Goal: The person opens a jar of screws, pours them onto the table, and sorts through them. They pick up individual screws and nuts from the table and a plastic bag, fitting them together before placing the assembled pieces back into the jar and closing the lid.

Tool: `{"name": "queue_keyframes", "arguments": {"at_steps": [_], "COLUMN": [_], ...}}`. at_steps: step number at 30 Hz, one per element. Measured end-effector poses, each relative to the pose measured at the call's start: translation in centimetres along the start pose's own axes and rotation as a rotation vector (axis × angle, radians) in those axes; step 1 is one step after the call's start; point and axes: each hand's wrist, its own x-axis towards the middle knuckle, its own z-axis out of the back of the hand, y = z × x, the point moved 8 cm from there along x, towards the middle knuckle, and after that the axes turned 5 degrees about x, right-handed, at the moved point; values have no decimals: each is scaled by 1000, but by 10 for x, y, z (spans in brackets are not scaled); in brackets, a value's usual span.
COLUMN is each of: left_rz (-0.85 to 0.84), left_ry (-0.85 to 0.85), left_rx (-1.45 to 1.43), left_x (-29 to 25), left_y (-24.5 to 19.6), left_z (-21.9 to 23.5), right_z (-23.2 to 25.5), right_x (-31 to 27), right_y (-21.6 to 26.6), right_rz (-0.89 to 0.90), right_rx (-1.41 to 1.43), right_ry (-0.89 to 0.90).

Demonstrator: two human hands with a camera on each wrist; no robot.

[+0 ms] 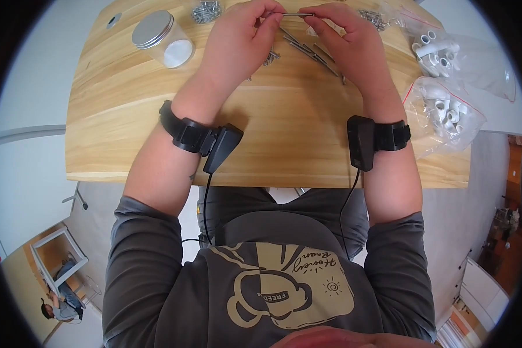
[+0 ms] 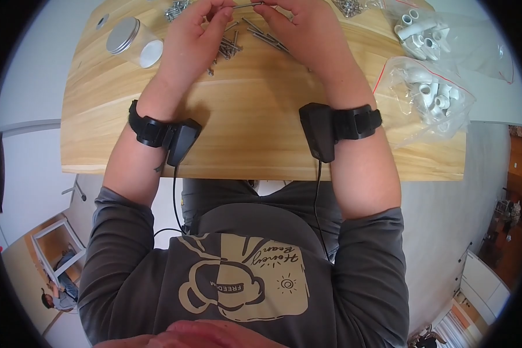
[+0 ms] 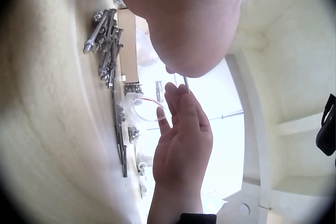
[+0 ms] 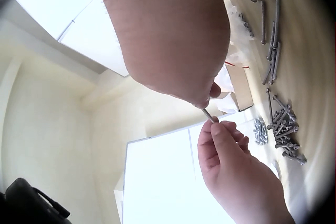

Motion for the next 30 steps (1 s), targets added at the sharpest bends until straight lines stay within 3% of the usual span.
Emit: {"name": "queue_keyframes", "arguments": {"at_steps": [2, 6, 8, 15, 17, 18, 19, 21, 25, 27, 30], "left_rz": [-211, -246, -346, -510, -428, -293, -299, 8, 92, 112, 48], "left_ry": [-82, -39, -39, -15, 97, 135, 136, 164, 191, 189, 165], "left_rx": [213, 302, 375, 424, 466, 386, 379, 128, 41, -145, -236], "left_x": [0, 3, 3, -1, 2, 2, 1, -1, -1, -2, 1], "left_y": [-15, -23, -33, -34, -21, -12, -10, 19, 34, 36, 35], "left_z": [6, 8, 8, 7, -1, -4, -7, -7, -12, -15, -15], "right_z": [2, 2, -1, -8, -8, -7, -4, -2, -5, -4, -2], "right_x": [1, 3, 4, 0, 1, -2, -1, 0, -2, -2, -2], "right_y": [5, 13, 19, 6, 1, 1, 1, 1, 0, 0, 3], "right_rz": [60, 199, 269, 171, 132, 116, 96, 80, 79, 89, 145], "right_rx": [-92, -232, -278, -400, -373, -385, -331, -267, -232, -195, -205], "right_ry": [-12, 25, 79, 165, 178, 174, 148, 123, 129, 109, 58]}}
